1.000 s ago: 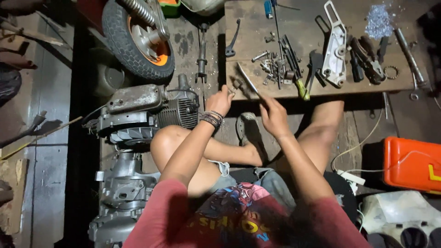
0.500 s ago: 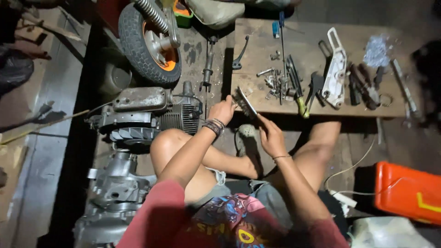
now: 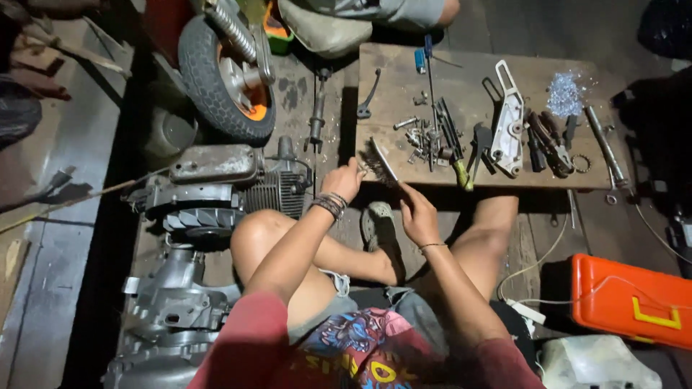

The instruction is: Cleaning small motorcycle engine parts using a brush and solvent on a wooden board.

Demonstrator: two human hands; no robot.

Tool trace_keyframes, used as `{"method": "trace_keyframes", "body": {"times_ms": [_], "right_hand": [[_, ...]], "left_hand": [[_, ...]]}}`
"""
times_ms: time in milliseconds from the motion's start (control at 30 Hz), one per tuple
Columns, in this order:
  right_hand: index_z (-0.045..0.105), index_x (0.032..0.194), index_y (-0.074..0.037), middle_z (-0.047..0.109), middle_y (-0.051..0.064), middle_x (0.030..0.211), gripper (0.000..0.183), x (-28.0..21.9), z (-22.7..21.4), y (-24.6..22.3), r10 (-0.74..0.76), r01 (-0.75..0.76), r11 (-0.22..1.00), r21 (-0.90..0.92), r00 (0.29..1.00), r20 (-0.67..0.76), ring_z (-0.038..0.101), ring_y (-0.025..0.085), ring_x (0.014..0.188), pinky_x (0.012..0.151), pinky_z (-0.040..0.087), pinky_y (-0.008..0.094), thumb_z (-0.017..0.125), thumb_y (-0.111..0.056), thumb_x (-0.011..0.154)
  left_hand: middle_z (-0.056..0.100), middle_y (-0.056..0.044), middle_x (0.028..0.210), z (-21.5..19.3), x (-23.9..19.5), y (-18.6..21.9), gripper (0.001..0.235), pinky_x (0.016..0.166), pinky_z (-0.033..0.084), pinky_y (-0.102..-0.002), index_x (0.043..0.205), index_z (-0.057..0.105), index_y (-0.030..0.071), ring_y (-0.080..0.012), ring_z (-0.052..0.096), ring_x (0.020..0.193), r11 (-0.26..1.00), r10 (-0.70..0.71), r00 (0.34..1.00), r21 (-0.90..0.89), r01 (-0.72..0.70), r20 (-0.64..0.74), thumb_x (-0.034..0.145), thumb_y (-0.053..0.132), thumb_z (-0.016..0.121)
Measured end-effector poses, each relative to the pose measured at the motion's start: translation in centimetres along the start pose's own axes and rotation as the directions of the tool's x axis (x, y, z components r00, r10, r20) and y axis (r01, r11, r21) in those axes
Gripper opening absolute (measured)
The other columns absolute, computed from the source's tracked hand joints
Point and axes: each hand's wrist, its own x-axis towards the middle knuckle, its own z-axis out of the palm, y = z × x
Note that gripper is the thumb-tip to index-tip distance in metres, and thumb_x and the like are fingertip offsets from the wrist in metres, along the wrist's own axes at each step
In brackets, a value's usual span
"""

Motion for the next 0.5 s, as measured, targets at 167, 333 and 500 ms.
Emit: {"method": "trace_keyframes", "body": {"times_ms": [167, 333, 500], "right_hand": [[0.065, 0.137, -0.009, 0.070, 0.019, 0.124, 0.039, 1.6, 0.3, -0.8, -0.008, 0.009, 0.999, 0.039, 1.000, -0.024, 0.065, 0.039, 0.118, 0.101, 0.052, 0.050, 0.061, -0.007, 0.099], [0.062, 0.140, -0.012, 0.071, 0.021, 0.119, 0.043, 4.6, 1.1, -3.1, -0.028, 0.029, 0.999, 0.032, 0.999, -0.040, 0.066, 0.043, 0.113, 0.098, 0.054, 0.054, 0.060, -0.007, 0.098], [0.062, 0.141, -0.012, 0.069, 0.020, 0.125, 0.046, 1.1, -0.1, -0.1, 0.018, -0.017, 0.997, -0.077, 1.000, 0.016, 0.065, 0.042, 0.116, 0.097, 0.054, 0.054, 0.062, -0.005, 0.095]], "left_hand": [[0.070, -0.021, 0.090, 0.6, -0.2, 0.0, 0.042, 0.080, 0.058, -0.055, 0.120, 0.049, 0.005, -0.0428, 0.073, 0.089, 1.000, -0.002, 1.000, 0.023, 0.002, 0.004, 0.104, 0.042, 0.038], [0.070, -0.022, 0.089, 0.8, 0.0, -0.1, 0.045, 0.078, 0.058, -0.055, 0.125, 0.050, 0.003, -0.0427, 0.073, 0.087, 0.998, 0.011, 1.000, 0.055, -0.010, -0.015, 0.105, 0.042, 0.036], [0.070, -0.020, 0.089, 0.4, 0.0, 0.2, 0.046, 0.077, 0.059, -0.054, 0.124, 0.050, 0.004, -0.0412, 0.074, 0.085, 0.998, -0.003, 1.000, 0.061, 0.003, 0.000, 0.105, 0.044, 0.036]]}}
